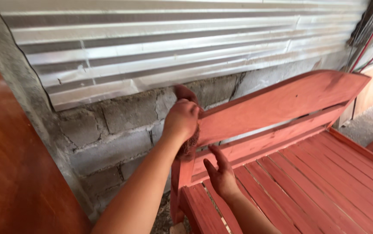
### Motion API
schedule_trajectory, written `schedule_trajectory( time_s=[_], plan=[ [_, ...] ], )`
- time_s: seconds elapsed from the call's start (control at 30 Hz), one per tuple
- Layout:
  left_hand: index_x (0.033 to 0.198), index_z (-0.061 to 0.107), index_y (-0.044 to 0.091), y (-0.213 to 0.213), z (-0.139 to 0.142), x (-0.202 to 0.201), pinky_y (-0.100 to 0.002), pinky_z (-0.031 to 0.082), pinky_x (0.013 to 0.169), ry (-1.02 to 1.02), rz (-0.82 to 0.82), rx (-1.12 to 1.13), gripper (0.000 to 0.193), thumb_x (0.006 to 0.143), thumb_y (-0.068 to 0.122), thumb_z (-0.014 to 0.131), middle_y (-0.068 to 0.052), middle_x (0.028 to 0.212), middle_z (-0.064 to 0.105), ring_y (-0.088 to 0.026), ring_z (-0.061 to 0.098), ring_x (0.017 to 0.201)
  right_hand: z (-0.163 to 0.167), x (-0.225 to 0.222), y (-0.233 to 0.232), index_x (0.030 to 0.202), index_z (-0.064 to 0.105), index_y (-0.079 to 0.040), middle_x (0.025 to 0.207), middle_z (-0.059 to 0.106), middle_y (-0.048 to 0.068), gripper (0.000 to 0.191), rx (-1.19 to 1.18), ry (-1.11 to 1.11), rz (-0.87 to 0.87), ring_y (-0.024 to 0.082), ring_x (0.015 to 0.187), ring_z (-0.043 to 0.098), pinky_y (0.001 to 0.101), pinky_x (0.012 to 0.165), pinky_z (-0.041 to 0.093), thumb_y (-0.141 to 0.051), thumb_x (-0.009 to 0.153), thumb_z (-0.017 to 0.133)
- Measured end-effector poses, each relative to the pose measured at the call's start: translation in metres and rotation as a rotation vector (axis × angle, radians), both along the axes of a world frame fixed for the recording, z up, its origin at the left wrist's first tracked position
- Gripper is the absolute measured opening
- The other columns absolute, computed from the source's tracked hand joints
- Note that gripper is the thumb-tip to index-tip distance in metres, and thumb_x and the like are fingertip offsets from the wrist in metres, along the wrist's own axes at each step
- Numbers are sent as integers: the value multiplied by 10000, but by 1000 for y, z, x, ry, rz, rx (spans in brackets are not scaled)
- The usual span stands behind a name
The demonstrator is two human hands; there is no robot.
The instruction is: The person wipes the surface of a reddish-brown wooden bench with a brown cloth. They move along the bench, wiping the slats, edges, and frame in a repetitive motion.
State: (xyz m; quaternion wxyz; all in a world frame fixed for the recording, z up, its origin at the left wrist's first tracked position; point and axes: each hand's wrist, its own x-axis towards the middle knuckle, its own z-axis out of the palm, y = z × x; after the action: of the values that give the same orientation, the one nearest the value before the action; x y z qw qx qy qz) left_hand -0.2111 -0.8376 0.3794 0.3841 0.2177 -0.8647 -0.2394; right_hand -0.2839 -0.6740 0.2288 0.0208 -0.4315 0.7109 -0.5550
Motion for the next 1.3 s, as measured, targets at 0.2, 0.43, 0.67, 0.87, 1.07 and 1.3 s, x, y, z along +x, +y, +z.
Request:
schedule_trajectory(
  time_s=[0.2, 0.43, 0.67, 0.87, 1.07, 1.3],
  plan=[
    [1171, 688, 127, 9, 43, -15, -494, 511, 992, -487, 27, -122, 301, 1034, 319, 500, -120, 1286, 637, -350, 619, 1169, 28, -4, -23, 1564, 367, -57, 1659, 364, 135, 625, -222, 242, 130, 295, 1569, 277, 400, 1226, 298, 20, 960, 510],
    [1116, 611, 66, 23, -11, 29, -507, 484, 908, 91, -24, -444, 270, 938, 255, 688, -145, 1163, 598, -360, 603, 1059, 29, 24, -17, 1578, 337, -121, 1678, 293, 93, 650, -20, 101, 81, 269, 1567, 235, 390, 1222, 289, -6, 965, 519],
    [1028, 583, 86, 22, -10, 5, -515, 439, 954, -143, 16, -559, 266, 799, 164, 692, -160, 1130, 556, -372, 564, 1090, 25, 24, -13, 1580, 319, -143, 1686, 261, 82, 653, 31, -10, -42, 271, 1571, 201, 404, 1215, 285, -73, 978, 564],
    [1041, 571, 60, 22, -24, -48, -484, 520, 866, -144, 60, -681, 175, 885, 134, 601, -184, 1054, 618, -369, 629, 970, 14, 24, 0, 1566, 328, -173, 1686, 250, 49, 661, 18, -180, -138, 234, 1557, 240, 389, 1171, 371, -109, 959, 582],
    [982, 566, 63, 45, -26, -119, -481, 540, 785, 24, 131, -800, 171, 843, 154, 607, -180, 974, 634, -351, 650, 884, 19, 13, 17, 1564, 354, -188, 1690, 267, 32, 650, 29, -268, -204, 220, 1560, 243, 382, 1187, 343, -86, 964, 582],
    [995, 573, 65, 72, -9, -197, -498, 546, 712, 30, 96, -786, 157, 856, 138, 592, -186, 934, 656, -352, 667, 838, 1, -29, 42, 1530, 414, -247, 1661, 340, 25, 593, 81, -401, -278, 225, 1541, 298, 387, 1184, 343, -135, 976, 593]
  ],
)
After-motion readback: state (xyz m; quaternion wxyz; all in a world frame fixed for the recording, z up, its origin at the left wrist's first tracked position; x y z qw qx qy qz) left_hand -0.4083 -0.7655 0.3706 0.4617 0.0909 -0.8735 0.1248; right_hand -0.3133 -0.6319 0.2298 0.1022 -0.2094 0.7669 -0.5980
